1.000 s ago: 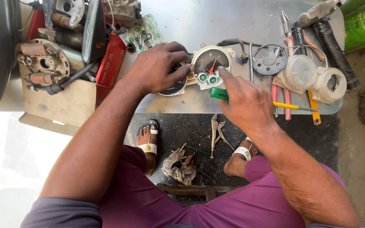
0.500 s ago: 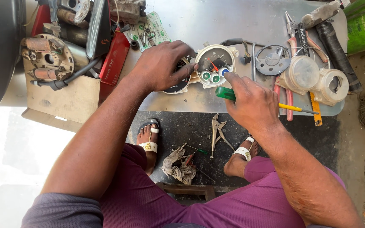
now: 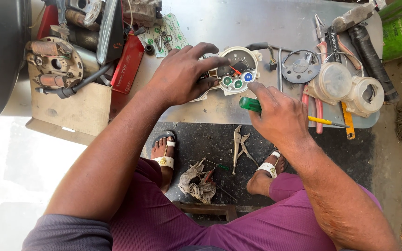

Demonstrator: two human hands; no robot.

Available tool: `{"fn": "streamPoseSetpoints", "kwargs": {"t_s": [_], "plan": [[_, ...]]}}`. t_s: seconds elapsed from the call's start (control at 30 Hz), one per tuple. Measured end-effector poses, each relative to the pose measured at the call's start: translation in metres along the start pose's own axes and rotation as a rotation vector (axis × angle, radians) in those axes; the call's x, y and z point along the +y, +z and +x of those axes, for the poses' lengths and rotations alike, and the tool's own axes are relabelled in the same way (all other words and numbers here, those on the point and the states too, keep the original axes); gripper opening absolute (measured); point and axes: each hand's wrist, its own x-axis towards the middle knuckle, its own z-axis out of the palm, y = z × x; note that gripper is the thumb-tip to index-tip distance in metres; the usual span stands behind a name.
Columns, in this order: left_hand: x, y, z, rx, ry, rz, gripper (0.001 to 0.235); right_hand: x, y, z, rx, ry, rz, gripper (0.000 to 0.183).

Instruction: The person sits at a workbench and uses a screwdriver to unscrew and pry open a motorcycle instrument cluster, separating the speedometer dial and bezel from its housing. They remove small screws, lift off the clear lens cover, and work on the gauge face with their hands.

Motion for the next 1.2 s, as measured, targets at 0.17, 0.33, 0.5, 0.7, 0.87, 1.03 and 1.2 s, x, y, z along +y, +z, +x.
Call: {"fn": "streamPoseSetpoints", "kwargs": {"t_s": [0.17,0.33,0.5,0.7,0.87,1.03,1.2], "plan": [[0.001,0.003,0.001,-0.005,-0.002,0.015,0.045,0.000,-0.001,-0.001,-0.028,0.018,0.008,0.046],[0.001,0.003,0.001,-0.001,-0.003,0.014,0.046,0.000,-0.001,0.000,-0.056,0.030,0.021,0.047],[-0.001,0.007,0.000,0.004,0.005,0.027,0.042,0.001,0.001,0.000,-0.060,0.033,0.039,0.051],[0.001,0.001,0.000,0.002,-0.012,-0.018,0.046,0.002,0.008,0.005,-0.088,0.051,0.074,0.070],[0.002,0.001,0.000,-0.007,-0.021,-0.008,0.047,0.000,0.011,0.009,-0.122,0.059,0.082,0.079],[0.001,0.001,0.000,-0.007,-0.020,-0.007,0.048,0.001,0.016,0.008,-0.159,0.071,0.068,0.083],[0.001,0.001,-0.001,-0.005,-0.019,-0.010,0.048,-0.005,0.016,0.007,-0.192,0.079,0.049,0.081]]}}
